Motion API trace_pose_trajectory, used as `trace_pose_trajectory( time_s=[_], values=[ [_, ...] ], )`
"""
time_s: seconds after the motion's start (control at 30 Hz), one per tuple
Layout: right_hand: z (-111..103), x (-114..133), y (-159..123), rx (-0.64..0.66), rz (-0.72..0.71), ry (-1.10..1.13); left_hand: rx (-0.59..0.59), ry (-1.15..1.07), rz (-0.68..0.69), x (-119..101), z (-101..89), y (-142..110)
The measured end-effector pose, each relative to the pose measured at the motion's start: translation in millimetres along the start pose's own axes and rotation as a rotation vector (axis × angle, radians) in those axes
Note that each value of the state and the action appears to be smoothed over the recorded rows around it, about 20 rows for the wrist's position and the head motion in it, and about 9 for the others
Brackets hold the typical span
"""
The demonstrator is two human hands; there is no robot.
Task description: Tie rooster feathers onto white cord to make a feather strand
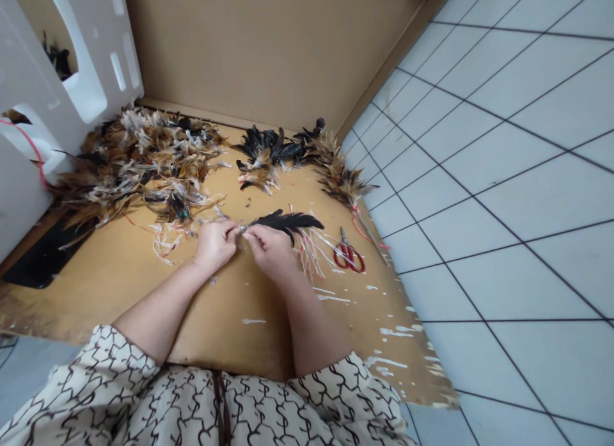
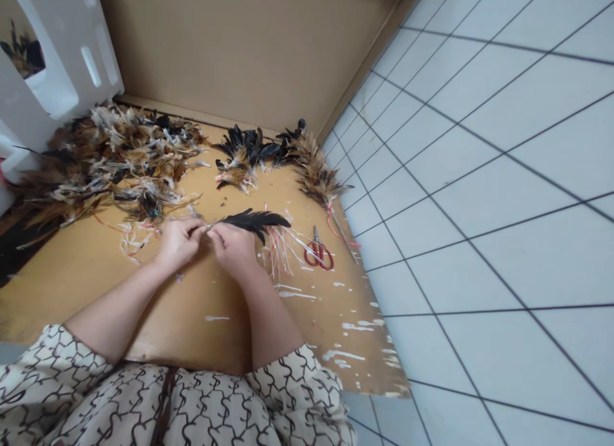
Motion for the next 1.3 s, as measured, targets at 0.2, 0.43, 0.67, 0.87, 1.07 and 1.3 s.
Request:
trace_pose_trajectory(
  time_s=[0.2, 0.43, 0.67, 0.87, 1.07, 1.3],
  values=[
    [-21, -7, 2, 0.214, 0.047, -0.017, 0.401, -0.013, 0.219, -2, 4.0, -1],
    [-15, -23, 1, 0.303, 0.354, 0.628, 0.577, -0.726, -0.156, -1, -2.3, -4],
    [24, -12, 4, -0.023, 0.312, 0.753, 0.172, -1.027, -0.519, 8, 5.6, 0],
    [25, -1, -1, -0.100, 0.249, 0.490, 0.024, -0.837, -0.506, 8, 6.1, -2],
    [13, 3, -2, -0.071, 0.124, 0.215, -0.003, -0.489, -0.289, 8, 2.3, -1],
    [-8, 9, -1, 0.086, -0.038, -0.162, 0.189, -0.041, -0.019, 5, -0.2, 1]
  ],
)
Point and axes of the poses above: each hand's wrist, its own y-axis towards the middle knuckle, its own z-axis out of the palm, x = y × z, the point moved 3 cm from there along y, towards the middle knuckle, and after that the axes turned 6 degrees about y, right-handed, at the moved point
